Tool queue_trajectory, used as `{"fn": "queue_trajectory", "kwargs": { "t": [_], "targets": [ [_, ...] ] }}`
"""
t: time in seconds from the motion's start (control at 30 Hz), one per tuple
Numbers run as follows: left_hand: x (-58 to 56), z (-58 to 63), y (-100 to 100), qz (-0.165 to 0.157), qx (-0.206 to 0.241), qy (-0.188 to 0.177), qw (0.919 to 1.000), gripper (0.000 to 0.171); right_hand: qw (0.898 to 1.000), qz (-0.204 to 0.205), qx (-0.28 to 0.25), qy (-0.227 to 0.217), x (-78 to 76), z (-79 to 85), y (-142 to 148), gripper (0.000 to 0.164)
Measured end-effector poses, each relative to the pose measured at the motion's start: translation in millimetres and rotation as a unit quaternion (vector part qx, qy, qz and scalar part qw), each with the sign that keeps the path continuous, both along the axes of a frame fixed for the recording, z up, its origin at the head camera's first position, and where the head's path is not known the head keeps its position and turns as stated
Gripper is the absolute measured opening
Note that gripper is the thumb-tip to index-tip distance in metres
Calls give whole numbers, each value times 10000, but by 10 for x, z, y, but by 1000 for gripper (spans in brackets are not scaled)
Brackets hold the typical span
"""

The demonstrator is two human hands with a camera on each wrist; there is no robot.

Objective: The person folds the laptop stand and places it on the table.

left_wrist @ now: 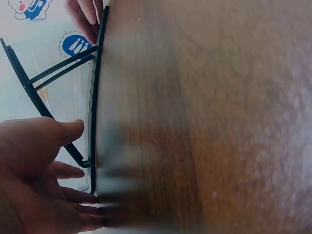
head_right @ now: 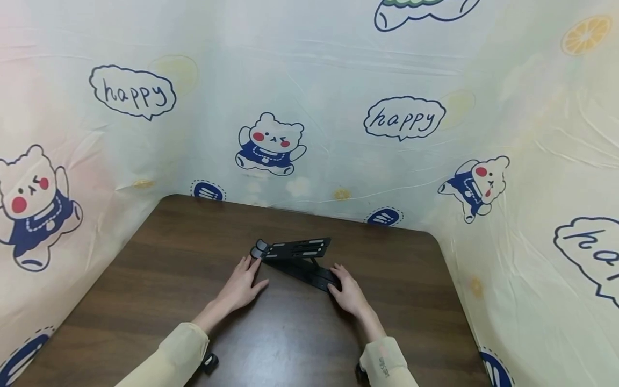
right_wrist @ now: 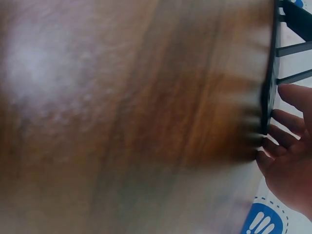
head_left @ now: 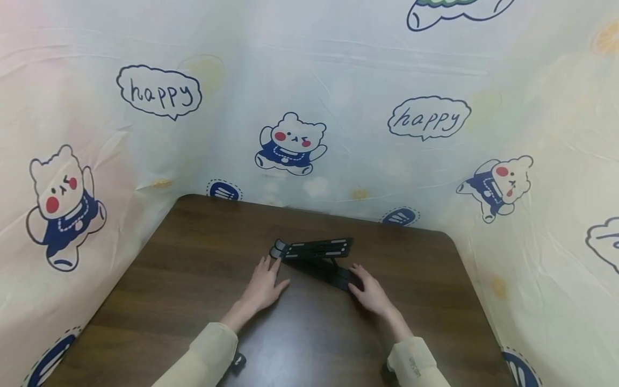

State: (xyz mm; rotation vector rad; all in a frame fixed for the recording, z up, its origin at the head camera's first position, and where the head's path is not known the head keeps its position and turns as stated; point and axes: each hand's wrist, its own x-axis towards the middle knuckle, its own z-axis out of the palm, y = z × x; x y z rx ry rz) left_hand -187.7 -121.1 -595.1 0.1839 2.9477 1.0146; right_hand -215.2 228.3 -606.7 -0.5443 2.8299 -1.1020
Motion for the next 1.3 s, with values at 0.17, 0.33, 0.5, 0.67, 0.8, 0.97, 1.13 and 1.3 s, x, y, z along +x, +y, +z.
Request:
{"fn": "queue_trajectory", "kwargs": {
  "t": [0.17, 0.33, 0.5, 0.67, 0.8, 0.97, 1.13, 1.3],
  "targets": [
    [-42, -112, 25, 69, 168, -15, 9998, 71, 9998, 27, -13, -204, 33, 84, -22, 57],
    [-78, -78, 63, 72, 6, 113, 9999, 69, 9994, -164, -43, -310, 34, 86, -5, 60],
    [-131, 3, 98, 39, -566, 424, 9975, 64, 9997, -164, -102, 138, 23, 48, 27, 56],
    [-148, -12, 96, 44, -1124, 399, 9928, 62, 9997, -224, -61, -125, 18, 44, 12, 51],
    [-142, -69, 105, -27, -1399, 407, 9893, 62, 9991, -347, 72, -226, 26, 3, 17, 51],
    [-131, -92, 143, -58, -1673, 384, 9851, 63, 9995, -272, -87, 92, 39, -70, 52, 51],
    [-135, -22, 163, -57, -2040, 429, 9780, 69, 9985, -101, -256, 473, 73, -157, 47, 50],
    [-177, 72, 158, 10, -2476, 426, 9679, 78, 9992, -58, -231, 311, 93, -147, -64, 49]
  ]
}}
